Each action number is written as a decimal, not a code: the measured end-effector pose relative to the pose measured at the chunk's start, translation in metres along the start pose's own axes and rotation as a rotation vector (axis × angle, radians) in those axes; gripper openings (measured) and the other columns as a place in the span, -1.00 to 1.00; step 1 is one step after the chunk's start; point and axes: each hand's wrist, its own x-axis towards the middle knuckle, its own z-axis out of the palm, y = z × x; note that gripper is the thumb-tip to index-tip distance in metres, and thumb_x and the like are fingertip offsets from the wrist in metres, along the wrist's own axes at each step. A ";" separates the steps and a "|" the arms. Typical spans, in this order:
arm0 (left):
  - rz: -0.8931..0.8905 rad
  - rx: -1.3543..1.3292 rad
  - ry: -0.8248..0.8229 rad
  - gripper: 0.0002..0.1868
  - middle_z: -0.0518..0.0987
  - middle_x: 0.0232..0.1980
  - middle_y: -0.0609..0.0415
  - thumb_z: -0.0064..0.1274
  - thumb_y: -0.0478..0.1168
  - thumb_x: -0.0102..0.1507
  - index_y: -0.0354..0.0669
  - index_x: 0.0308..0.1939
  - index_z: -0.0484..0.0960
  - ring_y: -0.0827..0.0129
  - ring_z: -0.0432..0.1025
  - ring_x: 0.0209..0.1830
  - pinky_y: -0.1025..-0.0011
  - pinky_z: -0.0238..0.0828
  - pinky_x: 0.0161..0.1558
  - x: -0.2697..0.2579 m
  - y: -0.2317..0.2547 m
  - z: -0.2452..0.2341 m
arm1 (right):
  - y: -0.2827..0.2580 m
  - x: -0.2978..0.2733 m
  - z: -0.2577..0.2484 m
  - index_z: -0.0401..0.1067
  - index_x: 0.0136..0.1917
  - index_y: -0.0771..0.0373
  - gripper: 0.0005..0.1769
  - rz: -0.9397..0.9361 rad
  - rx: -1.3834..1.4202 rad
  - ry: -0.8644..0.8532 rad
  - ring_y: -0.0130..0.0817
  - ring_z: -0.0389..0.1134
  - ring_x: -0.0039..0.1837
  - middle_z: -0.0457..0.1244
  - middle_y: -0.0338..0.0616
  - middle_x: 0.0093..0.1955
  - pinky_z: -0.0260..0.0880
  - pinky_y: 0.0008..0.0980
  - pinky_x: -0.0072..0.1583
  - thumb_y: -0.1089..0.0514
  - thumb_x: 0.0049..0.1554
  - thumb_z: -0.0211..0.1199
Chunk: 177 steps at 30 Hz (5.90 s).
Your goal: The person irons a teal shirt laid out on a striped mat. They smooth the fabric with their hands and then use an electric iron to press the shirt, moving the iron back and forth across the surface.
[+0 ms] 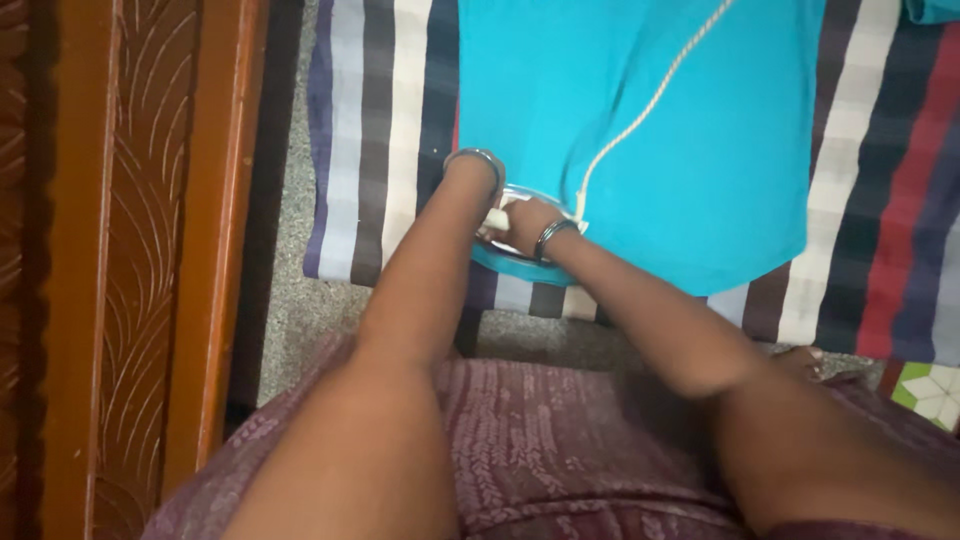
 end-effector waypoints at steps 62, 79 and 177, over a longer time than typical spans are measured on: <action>0.041 0.360 0.054 -0.32 -0.02 0.70 -0.19 -0.10 0.05 0.43 -0.03 0.58 0.14 -0.12 0.17 0.58 -0.22 0.13 0.42 0.134 0.157 0.148 | 0.346 -0.055 -0.058 0.44 0.10 0.31 -0.58 0.611 0.394 1.113 0.27 0.43 0.05 0.39 0.28 -0.04 0.41 0.09 0.10 -0.12 0.31 0.17; 0.180 0.246 -0.094 -0.45 0.41 0.42 0.02 0.27 -0.03 0.18 0.02 0.25 0.63 0.14 0.49 0.27 0.11 0.52 0.11 0.065 0.142 0.076 | 0.274 -0.093 -0.061 0.03 0.52 0.31 -0.26 0.787 0.568 0.978 0.38 0.33 0.24 0.28 0.44 0.22 0.33 0.11 0.24 -0.13 0.27 0.16; 0.022 0.245 -0.185 0.49 -0.66 0.70 0.25 0.47 0.31 -0.10 0.55 0.64 -0.34 -0.05 -0.63 0.69 -0.46 -0.42 0.46 0.031 0.215 0.162 | 0.231 0.000 -0.004 0.62 -0.04 0.48 -0.10 1.227 1.242 1.198 -0.03 0.50 -0.05 0.46 0.15 -0.07 0.45 -0.19 0.00 -0.50 0.13 0.11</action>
